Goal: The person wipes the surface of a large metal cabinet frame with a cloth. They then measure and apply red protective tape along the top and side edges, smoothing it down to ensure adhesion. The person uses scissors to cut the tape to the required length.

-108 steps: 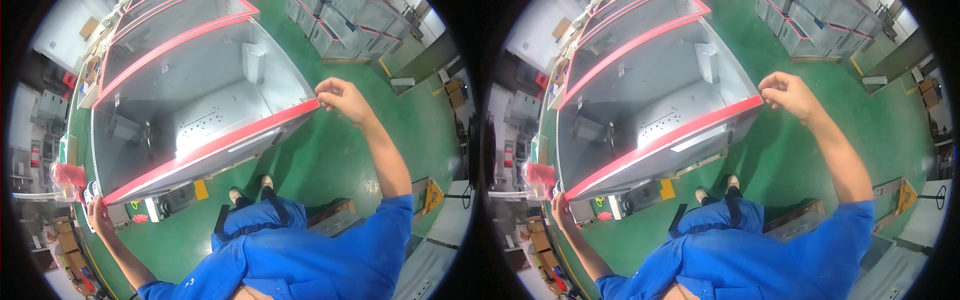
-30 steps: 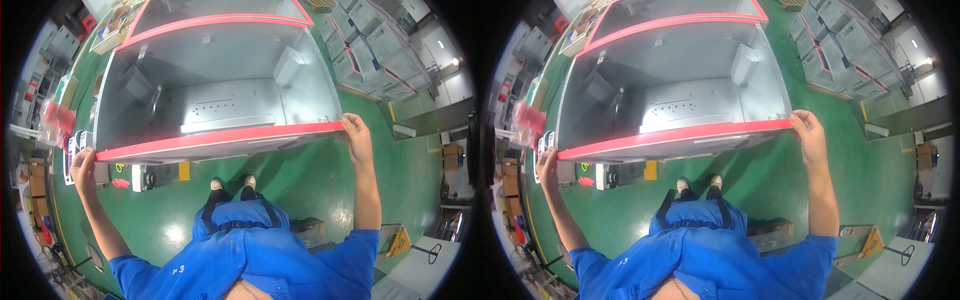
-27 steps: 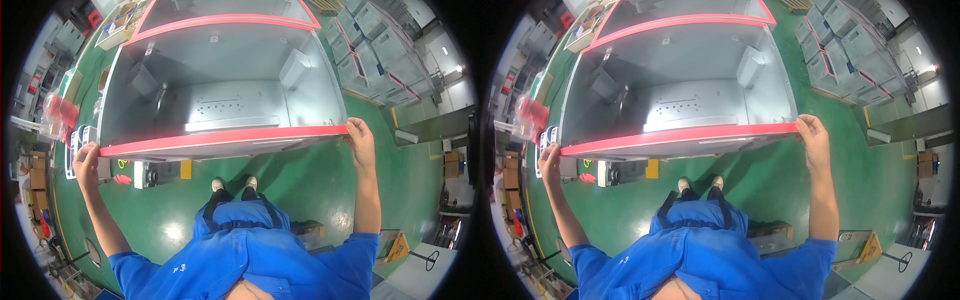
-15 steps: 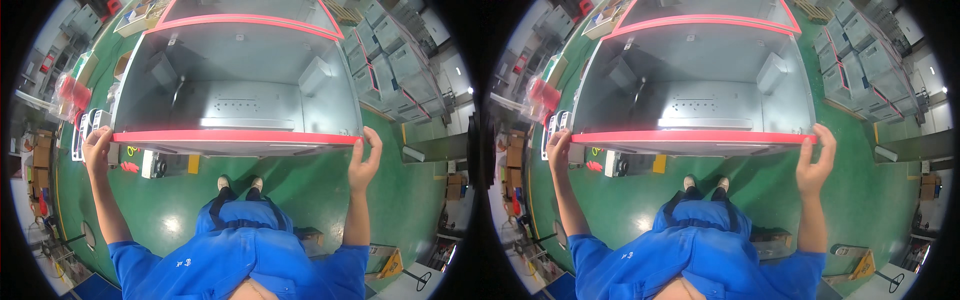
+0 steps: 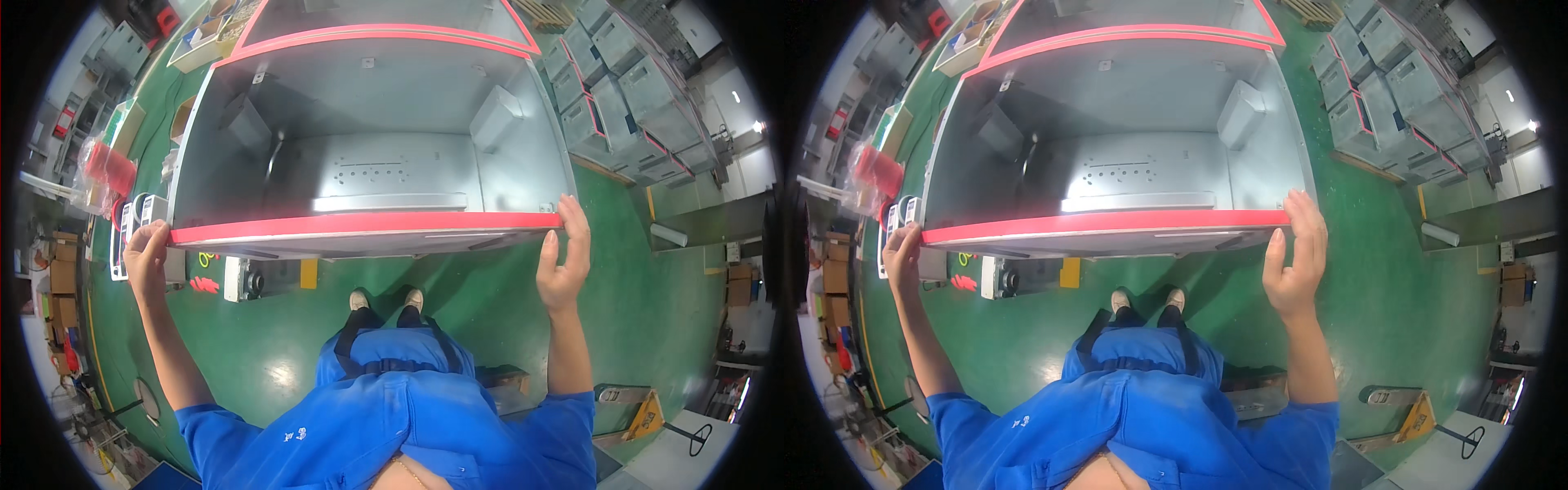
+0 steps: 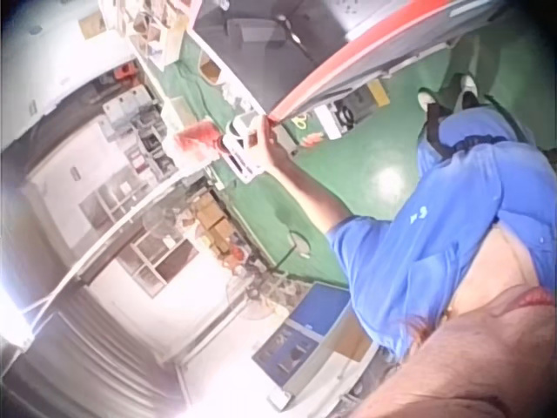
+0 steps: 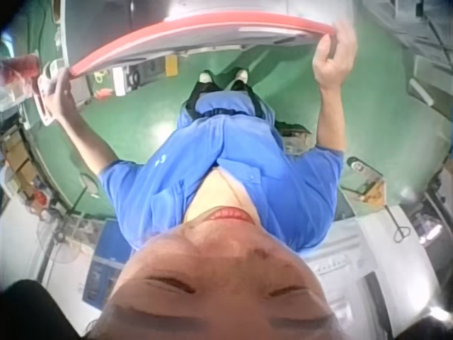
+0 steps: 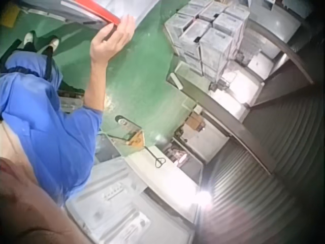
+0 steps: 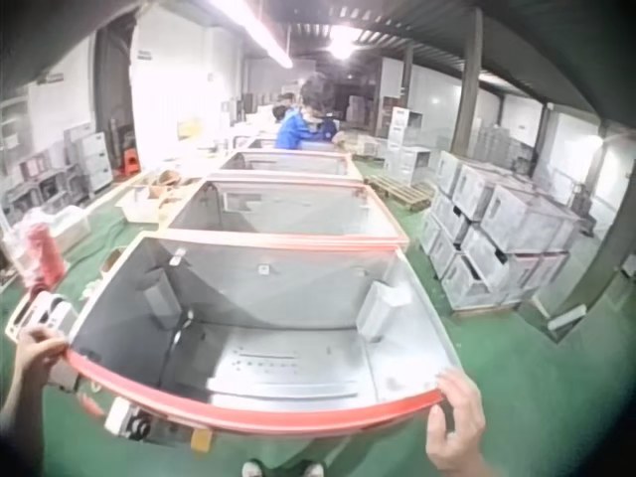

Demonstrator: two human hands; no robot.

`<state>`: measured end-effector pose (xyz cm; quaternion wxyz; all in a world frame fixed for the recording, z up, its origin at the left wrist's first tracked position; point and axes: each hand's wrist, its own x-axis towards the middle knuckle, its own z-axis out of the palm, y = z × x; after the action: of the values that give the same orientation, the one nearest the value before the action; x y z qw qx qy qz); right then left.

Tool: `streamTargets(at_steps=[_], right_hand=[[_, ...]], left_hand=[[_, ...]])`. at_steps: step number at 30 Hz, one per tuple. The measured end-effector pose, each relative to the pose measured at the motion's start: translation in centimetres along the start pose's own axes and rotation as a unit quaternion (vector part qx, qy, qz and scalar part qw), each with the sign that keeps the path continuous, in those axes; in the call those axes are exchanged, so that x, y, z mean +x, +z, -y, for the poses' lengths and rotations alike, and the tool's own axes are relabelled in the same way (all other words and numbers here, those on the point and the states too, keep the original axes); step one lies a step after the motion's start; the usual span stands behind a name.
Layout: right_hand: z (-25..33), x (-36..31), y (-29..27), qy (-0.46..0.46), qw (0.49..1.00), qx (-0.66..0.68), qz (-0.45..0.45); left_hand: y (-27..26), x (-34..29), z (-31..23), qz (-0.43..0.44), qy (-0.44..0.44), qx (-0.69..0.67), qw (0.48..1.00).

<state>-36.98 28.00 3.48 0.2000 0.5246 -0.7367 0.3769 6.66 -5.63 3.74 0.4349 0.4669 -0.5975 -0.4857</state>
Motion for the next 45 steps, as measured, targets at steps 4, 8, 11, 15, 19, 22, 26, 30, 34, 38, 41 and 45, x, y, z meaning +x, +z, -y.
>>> streamTargets(at_steps=[4,8,11,15,19,22,26,30,34,38,41,45], right_hand=[[0.2,-0.3,0.0,-0.024,0.999,-0.034,0.014],[0.7,-0.3,0.7,-0.045,0.998,-0.033,0.023],[1.4,-0.3,1.2,-0.065,0.997,-0.036,0.035],[2.2,-0.1,2.0,-0.096,0.994,-0.042,0.044],[3.3,0.4,2.5,-0.114,0.991,-0.038,0.05],[3.9,0.3,3.1,-0.137,0.988,-0.048,0.057],[4.0,-0.1,3.7,-0.151,0.984,-0.065,0.075],[4.2,0.0,3.7,-0.137,0.985,-0.059,0.086],[4.1,-0.2,3.8,-0.139,0.985,-0.06,0.086],[4.8,-0.2,3.8,-0.129,0.988,-0.037,0.076],[6.4,0.5,4.3,-0.132,0.988,-0.002,0.076],[9.1,1.9,5.6,-0.156,0.982,0.029,0.104]], left_hand=[[-0.3,0.2,0.0,0.01,-0.003,-0.005,1.0],[0.2,-0.2,-0.2,-0.006,-0.007,-0.005,1.0],[0.5,-0.4,-0.5,0.006,0.002,0.004,1.0],[0.7,-0.5,-0.8,0.004,0.0,0.019,1.0],[0.6,-0.5,-0.5,0.012,0.003,-0.002,1.0],[1.0,-0.7,-0.8,0.009,-0.002,-0.009,1.0],[1.4,-0.9,-1.3,-0.002,-0.007,-0.006,1.0],[1.5,-1.0,-1.5,0.003,-0.008,-0.007,1.0],[1.4,-1.3,-1.8,0.017,-0.005,-0.023,1.0],[1.5,-1.4,-1.6,0.029,0.001,-0.034,0.999],[1.4,-1.2,-1.4,0.033,0.003,-0.035,0.999],[1.8,-1.4,-1.7,0.019,0.021,-0.015,1.0]])
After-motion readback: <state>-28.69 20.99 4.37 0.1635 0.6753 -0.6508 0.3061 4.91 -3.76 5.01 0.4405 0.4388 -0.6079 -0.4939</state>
